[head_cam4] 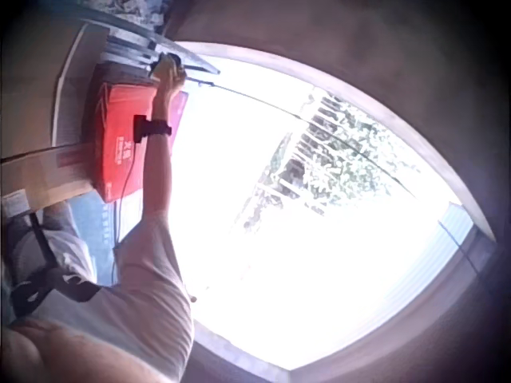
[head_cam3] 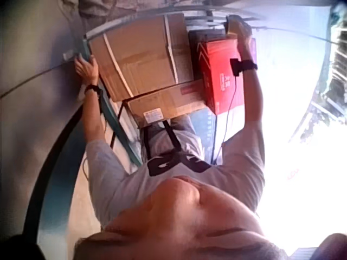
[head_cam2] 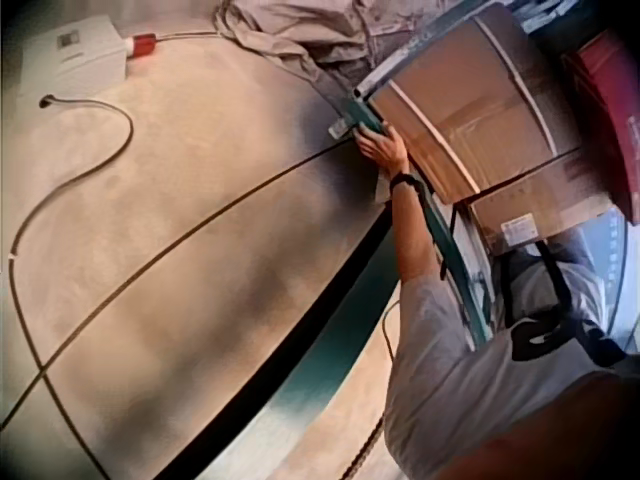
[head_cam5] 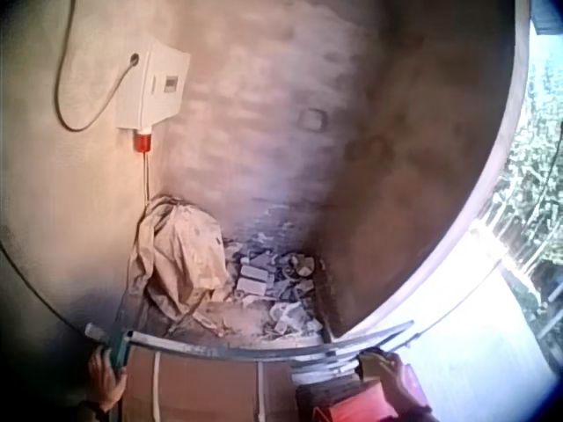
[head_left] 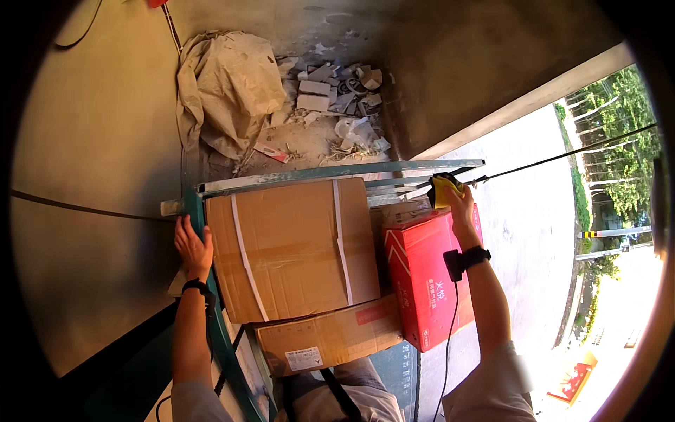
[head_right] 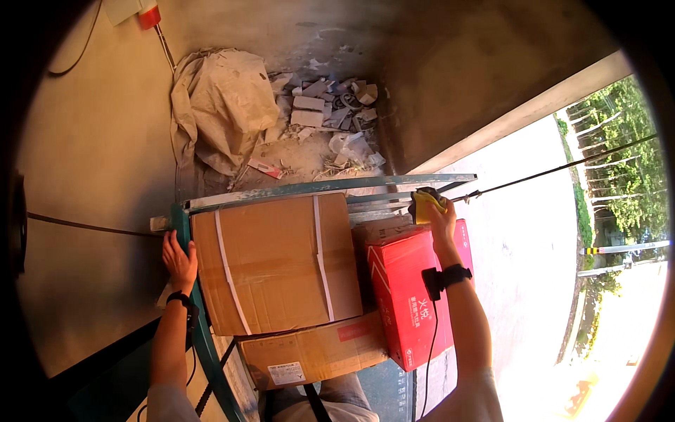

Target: The person wipes the metal track and vertical frame of an elevator entrance using a yellow cloth, moving it along the horizontal and vertical surfaces of the metal structure.

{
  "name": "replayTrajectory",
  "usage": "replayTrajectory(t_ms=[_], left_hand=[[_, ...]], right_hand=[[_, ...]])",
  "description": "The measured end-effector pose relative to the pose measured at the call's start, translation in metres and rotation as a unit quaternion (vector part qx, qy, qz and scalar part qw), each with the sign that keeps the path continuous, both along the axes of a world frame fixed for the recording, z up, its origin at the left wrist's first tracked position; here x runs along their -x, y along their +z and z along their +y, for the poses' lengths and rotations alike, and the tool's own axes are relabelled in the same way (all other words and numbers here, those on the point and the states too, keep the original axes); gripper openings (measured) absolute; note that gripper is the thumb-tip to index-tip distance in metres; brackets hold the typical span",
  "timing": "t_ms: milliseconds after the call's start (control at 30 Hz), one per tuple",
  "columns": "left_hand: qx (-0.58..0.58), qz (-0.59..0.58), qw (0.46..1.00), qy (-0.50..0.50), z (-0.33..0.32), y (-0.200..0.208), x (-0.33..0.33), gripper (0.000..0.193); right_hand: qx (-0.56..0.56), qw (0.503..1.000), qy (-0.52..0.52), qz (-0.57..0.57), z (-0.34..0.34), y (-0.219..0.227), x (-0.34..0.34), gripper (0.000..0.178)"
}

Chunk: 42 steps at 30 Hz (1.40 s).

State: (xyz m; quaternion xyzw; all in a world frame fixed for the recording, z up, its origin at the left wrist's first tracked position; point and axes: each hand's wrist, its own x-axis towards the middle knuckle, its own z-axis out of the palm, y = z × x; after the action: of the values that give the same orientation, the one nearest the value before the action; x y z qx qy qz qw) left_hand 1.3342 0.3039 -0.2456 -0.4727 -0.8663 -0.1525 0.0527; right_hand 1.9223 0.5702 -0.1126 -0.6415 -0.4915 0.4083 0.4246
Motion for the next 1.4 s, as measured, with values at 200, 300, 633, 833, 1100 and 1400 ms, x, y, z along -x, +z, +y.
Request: replayTrajectory(t_ms=[200,300,633,833,1100,1400], left_hand=[[0.006,-0.007,1.0,-0.002,0.011,0.006,-0.004,0.05],[0.006,-0.055,0.998,-0.001,0.002,0.004,0.003,0.049],[0.038,-0.068,0.997,0.028,0.019,0.02,-0.01,0.047],[0.021,-0.064,0.998,0.018,0.021,0.022,-0.006,0.048],[-0.007,-0.053,0.999,0.006,0.012,0.018,0.001,0.048],[-0.021,-0.033,0.999,0.009,0.006,0.007,0.004,0.051]], right_hand=[[-0.08,0.913,-0.069,-0.395,0.129,-0.023,-0.066,0.04],[-0.111,0.879,-0.066,-0.458,0.168,-0.04,-0.069,0.043],[-0.018,0.885,0.122,-0.449,0.189,-0.112,-0.126,0.032],[0.02,0.77,0.264,-0.581,0.178,-0.092,-0.046,0.022],[-0.04,0.867,0.241,-0.435,0.043,-0.094,0.193,0.02],[-0.192,0.856,0.284,-0.387,-0.099,-0.113,0.472,0.039]])
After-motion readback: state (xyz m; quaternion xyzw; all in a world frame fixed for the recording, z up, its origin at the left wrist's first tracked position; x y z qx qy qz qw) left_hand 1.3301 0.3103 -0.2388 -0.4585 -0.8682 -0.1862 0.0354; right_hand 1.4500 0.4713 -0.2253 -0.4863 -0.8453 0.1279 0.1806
